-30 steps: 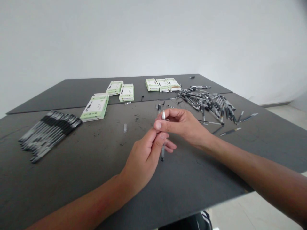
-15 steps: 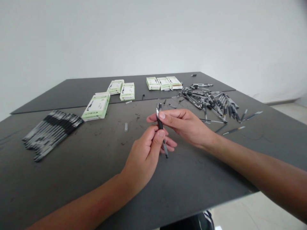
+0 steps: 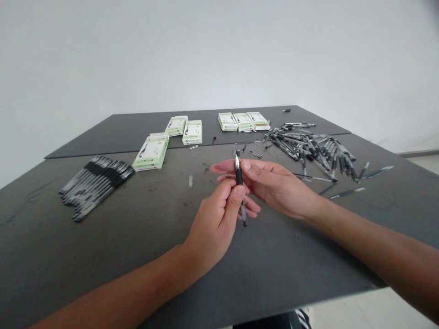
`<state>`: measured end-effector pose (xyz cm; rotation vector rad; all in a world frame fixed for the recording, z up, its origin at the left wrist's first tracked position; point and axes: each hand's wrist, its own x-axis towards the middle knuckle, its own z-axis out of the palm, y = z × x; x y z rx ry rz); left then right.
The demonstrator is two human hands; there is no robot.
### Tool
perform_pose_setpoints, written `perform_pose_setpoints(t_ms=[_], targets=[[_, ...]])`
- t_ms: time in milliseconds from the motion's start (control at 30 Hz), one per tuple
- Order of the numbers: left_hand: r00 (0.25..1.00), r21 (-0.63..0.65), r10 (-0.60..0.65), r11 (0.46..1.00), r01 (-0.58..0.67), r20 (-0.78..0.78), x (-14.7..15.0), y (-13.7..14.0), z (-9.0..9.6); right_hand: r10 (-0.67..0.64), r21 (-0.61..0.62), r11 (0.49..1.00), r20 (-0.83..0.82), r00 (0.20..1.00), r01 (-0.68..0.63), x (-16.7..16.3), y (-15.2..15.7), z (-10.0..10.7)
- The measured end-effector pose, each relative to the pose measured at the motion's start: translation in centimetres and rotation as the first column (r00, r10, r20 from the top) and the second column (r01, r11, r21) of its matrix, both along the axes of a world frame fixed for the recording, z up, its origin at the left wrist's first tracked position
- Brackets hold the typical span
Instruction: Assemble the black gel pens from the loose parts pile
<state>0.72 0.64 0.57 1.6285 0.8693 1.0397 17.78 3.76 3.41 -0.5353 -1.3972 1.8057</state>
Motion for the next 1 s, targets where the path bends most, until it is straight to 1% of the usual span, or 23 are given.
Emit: perform_pose_setpoints(t_ms=[67, 200, 333, 500, 533, 567, 667, 733, 800, 933, 1000], targets=[[1.0, -0.001, -0.007, 1.0, 0.007, 0.0, 0.0, -0.11, -0.05, -0.033, 0.015, 0.999, 0.013, 0.999, 0.033, 0.16, -0.06, 0.07], [1.0, -0.012, 0.0, 1.0, 0.0, -0.005, -0.05, -0.24, -0.01, -0.165, 0.059, 0.985, 0.091, 0.982, 0.16, 0.71, 0.03, 0.27], [1.0, 0.0, 0.005, 1.0, -0.005, -0.012, -0.17, 0.02, 0.09, -0.211, 0.089, 0.976, 0.119, 0.97, 0.201, 0.92, 0.19, 0.43], [0.999, 0.032, 0.025, 0.999, -0.024, -0.035, -0.41, 0.36, 0.14, -0.365, 0.13, 0.928, 0.137, 0.921, 0.348, 1.03, 0.45, 0.26], [0.999, 0.044, 0.029, 0.999, -0.027, -0.04, -0.43, 0.36, 0.14, -0.357, 0.131, 0.931, 0.128, 0.925, 0.341, 1.03, 0.45, 0.22], [0.999, 0.055, 0.032, 0.998, -0.029, -0.043, -0.44, 0.33, 0.12, -0.319, 0.125, 0.944, 0.115, 0.941, 0.305, 1.02, 0.44, 0.18], [0.999, 0.068, 0.027, 0.997, -0.024, -0.043, -0.37, 0.14, -0.03, -0.127, 0.094, 0.988, 0.062, 0.99, 0.121, 0.92, 0.37, 0.1], [0.999, 0.054, 0.021, 0.998, -0.019, -0.04, -0.29, 0.07, -0.19, -0.061, 0.083, 0.995, 0.037, 0.997, 0.058, 0.87, 0.4, 0.11], [0.999, 0.037, 0.018, 0.999, -0.017, -0.035, -0.25, 0.12, -0.33, -0.086, 0.097, 0.992, 0.046, 0.995, 0.081, 0.88, 0.51, 0.21], [0.999, 0.017, 0.033, 0.999, -0.032, -0.037, -0.43, 0.46, -0.36, -0.258, 0.159, 0.958, 0.127, 0.958, 0.237, 1.0, 0.75, 0.71], [0.998, 0.015, 0.04, 0.999, -0.04, -0.04, -0.58, 0.62, -0.28, -0.309, 0.169, 0.944, 0.156, 0.938, 0.282, 1.03, 0.77, 0.92]])
